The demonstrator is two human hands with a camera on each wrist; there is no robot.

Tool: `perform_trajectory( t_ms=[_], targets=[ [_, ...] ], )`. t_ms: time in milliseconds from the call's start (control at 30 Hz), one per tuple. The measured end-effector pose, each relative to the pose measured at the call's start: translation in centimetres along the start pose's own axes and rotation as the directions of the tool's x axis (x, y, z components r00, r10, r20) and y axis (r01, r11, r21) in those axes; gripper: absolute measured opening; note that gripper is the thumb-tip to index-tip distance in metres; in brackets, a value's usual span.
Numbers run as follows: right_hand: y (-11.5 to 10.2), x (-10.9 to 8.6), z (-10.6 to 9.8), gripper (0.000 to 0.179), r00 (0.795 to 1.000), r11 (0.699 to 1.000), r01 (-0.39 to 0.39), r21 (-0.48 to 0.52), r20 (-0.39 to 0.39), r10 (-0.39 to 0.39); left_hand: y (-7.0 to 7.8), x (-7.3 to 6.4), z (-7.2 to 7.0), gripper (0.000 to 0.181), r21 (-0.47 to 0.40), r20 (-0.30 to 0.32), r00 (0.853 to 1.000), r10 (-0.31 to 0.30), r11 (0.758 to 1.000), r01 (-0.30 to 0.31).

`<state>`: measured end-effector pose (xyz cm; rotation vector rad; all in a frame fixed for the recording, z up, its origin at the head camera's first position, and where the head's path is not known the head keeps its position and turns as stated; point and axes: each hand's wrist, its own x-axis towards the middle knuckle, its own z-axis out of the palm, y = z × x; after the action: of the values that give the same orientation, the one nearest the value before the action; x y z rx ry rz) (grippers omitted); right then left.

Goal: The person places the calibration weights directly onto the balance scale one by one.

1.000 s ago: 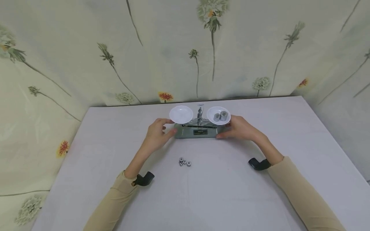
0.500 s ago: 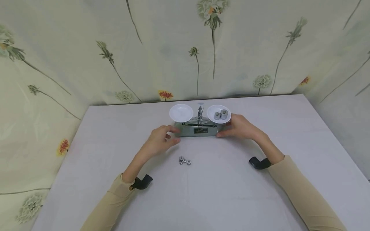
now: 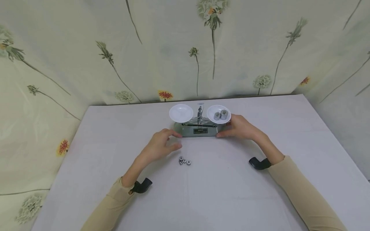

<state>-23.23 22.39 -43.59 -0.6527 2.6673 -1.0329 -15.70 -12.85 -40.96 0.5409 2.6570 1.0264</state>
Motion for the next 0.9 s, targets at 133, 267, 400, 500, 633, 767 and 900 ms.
perform_trajectory(
  t_ms=[133,267,400,500,633,767,900],
  targets=[
    [0.1,0.0,0.1,0.079,1.0,1.0,0.006,0.002,-0.001,-0.006,0.0,-0.2,0.4,0.033,0.025,-0.011,1.0,0.001,1.0,-0.001],
    [0.1,0.1,0.2,0.079,1.0,1.0,0.009,-0.001,-0.004,-0.009,0.2,-0.5,0.5,0.033,0.036,-0.004,1.0,-0.001,0.999,0.001],
    [0.1,0.0,0.0,0.079,1.0,1.0,0.008,-0.007,-0.002,-0.008,0.4,-0.8,0.6,0.032,0.064,0.003,0.999,0.037,0.997,-0.037],
    [0.0,0.0,0.0,0.079,1.0,1.0,0.004,-0.011,0.0,-0.004,0.4,-1.0,0.7,0.031,0.082,0.009,0.998,0.065,0.994,-0.066],
    [0.1,0.0,0.0,0.078,1.0,1.0,0.004,-0.006,0.003,-0.004,0.4,-1.2,0.8,0.03,0.107,0.021,0.997,0.072,0.991,-0.074],
    [0.1,0.0,0.0,0.079,1.0,1.0,-0.003,-0.001,0.005,0.003,0.7,-1.5,0.9,0.027,0.153,0.065,0.996,0.055,0.986,-0.064],
    [0.0,0.0,0.0,0.079,1.0,1.0,-0.013,-0.002,0.005,0.013,1.0,-1.6,1.0,0.022,0.194,0.108,0.994,0.035,0.979,-0.055]
  ],
)
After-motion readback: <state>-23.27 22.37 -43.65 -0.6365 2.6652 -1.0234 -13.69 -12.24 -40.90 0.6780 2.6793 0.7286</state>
